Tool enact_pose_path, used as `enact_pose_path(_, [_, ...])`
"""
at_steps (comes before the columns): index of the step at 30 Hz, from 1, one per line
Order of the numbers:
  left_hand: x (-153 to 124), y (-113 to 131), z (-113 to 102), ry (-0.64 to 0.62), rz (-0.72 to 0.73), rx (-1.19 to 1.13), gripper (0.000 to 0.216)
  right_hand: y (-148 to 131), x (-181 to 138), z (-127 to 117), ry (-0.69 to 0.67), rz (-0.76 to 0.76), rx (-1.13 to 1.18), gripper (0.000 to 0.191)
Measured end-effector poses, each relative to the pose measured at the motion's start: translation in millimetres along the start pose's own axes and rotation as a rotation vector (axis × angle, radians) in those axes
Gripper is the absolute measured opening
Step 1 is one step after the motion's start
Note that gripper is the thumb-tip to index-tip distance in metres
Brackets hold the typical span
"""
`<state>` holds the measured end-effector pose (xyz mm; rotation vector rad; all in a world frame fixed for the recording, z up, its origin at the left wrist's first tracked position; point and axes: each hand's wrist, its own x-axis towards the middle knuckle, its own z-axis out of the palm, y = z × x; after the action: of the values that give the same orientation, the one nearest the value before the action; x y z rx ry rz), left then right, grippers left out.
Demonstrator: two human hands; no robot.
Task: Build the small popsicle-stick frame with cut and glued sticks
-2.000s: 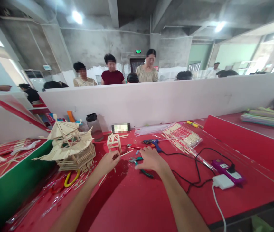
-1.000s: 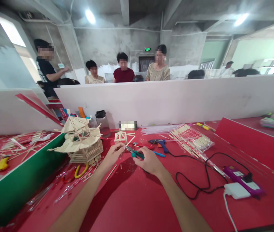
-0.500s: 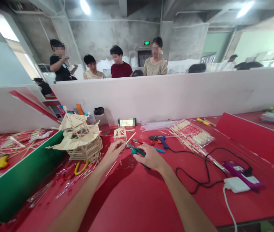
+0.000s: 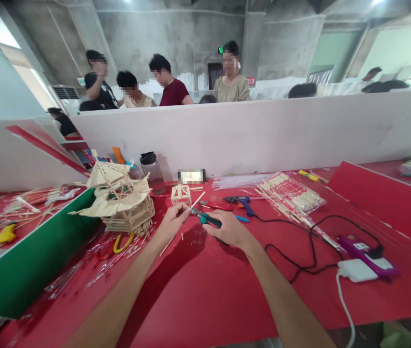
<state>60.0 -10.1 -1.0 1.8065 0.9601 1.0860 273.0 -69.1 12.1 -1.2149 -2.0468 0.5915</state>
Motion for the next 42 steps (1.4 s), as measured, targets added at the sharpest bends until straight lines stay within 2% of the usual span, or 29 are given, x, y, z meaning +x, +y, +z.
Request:
enact_pose_path(5, [0.4, -0.7, 0.3, 0.023, 0.004, 0.021, 0.02, 2.0, 2.4, 4.0, 0.002, 0.013, 0.014, 0.032])
enact_pose_path(11, [1.1, 0.0, -8.2, -0.055, -0.043, 0.112, 0.016, 7.6, 1.8, 9.7, 0.032, 0.029, 0.028, 0.035])
enact_pose_path(14, [-1.7, 5.1, -16.0, -0.091, 0.029, 0.142, 0.016, 10.0, 0.8, 10.3, 0.014, 0.025, -0.021, 0.036])
enact_pose_path(17, [-6.2, 12.9, -23.7, -0.204, 0.118, 0.144, 0.038, 12.2, -0.9, 9.2, -0.023, 0.011, -0.065, 0.038])
enact_pose_path(19, [-8.6, 17.2, -27.2, -0.305, 0.127, 0.131, 0.045, 13.0, -2.2, 8.6, -0.059, 0.004, -0.076, 0.039])
enact_pose_path(23, [-9.7, 18.3, -29.7, -0.427, -0.021, -0.016, 0.048, 11.8, -3.2, 10.8, -0.111, -0.002, -0.066, 0.039])
enact_pose_path(26, [-8.5, 15.8, -30.2, -0.429, -0.098, -0.146, 0.048, 10.1, -2.6, 14.2, -0.106, -0.008, -0.043, 0.037])
enact_pose_path(30, [-7.1, 15.5, -30.7, -0.414, -0.096, -0.205, 0.047, 8.8, -1.5, 17.2, -0.091, -0.013, -0.035, 0.035])
enact_pose_path(38, [-7.0, 11.5, -24.9, -0.418, -0.101, -0.168, 0.045, 3.1, -1.3, 18.2, -0.089, 0.042, -0.132, 0.037])
enact_pose_path(42, [-9.2, 8.9, -24.8, -0.471, -0.117, -0.078, 0.045, 3.6, -3.0, 19.3, -0.114, 0.052, -0.158, 0.039])
